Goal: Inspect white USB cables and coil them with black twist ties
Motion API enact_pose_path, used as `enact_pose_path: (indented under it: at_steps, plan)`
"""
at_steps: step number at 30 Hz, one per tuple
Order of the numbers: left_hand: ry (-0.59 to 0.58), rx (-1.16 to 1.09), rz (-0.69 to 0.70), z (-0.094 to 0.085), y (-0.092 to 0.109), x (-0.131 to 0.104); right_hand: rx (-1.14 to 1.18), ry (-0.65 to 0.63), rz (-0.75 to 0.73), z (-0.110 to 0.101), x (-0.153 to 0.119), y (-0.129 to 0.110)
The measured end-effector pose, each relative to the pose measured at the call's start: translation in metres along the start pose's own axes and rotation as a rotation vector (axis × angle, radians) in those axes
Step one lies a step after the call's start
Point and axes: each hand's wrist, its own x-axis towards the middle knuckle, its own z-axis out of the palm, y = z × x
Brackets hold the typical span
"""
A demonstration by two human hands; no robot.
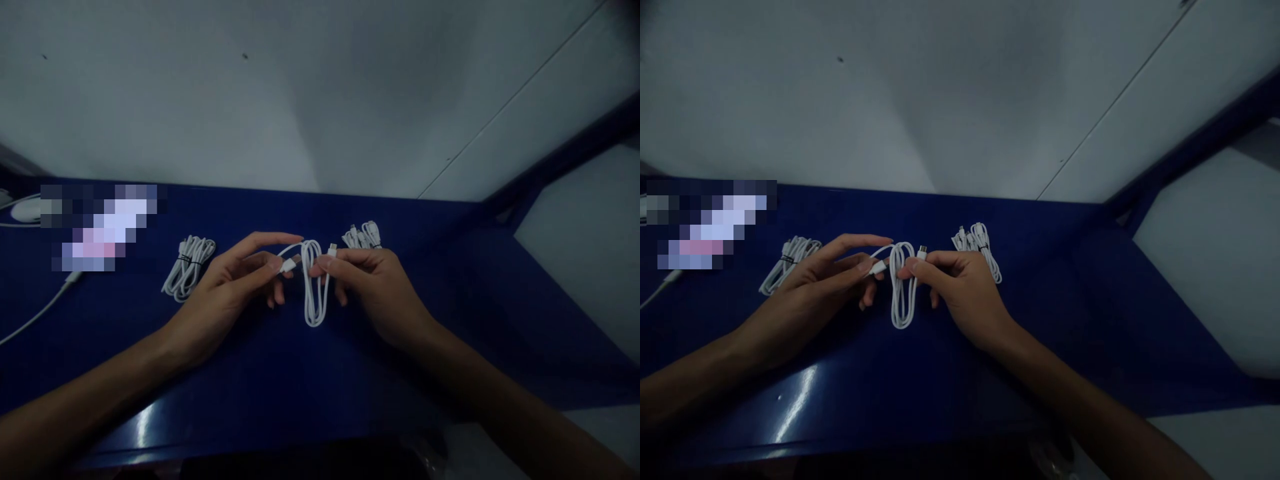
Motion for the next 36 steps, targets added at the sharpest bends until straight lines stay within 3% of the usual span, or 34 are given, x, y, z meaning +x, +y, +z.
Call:
enact_pose_path:
  at_steps: [7, 12, 20, 29, 36]
  plan:
    - [-0.023, -0.114, -0.053, -0.006, 0.002, 0.005, -0.022, -0.055, 0.005, -0.006, 0.004, 0.001]
    - [-0.088, 0.023, 0.015, -0.003, 0.003, 0.006, -0.037, -0.07, -0.029, -0.005, 0.002, 0.0]
    - [-0.033, 0.319, 0.017, 0.0, 0.009, 0.003, -0.073, 0.002, -0.118, 0.0, 0.0, 0.0]
    - [-0.225, 0.36, -0.098, -0.003, 0.01, 0.002, -0.089, 0.009, -0.06, 0.002, -0.002, -0.001]
    - [-0.192, 0.318, -0.068, -0.003, 0.013, 0.0, -0.081, 0.003, -0.055, 0.001, -0.001, -0.001]
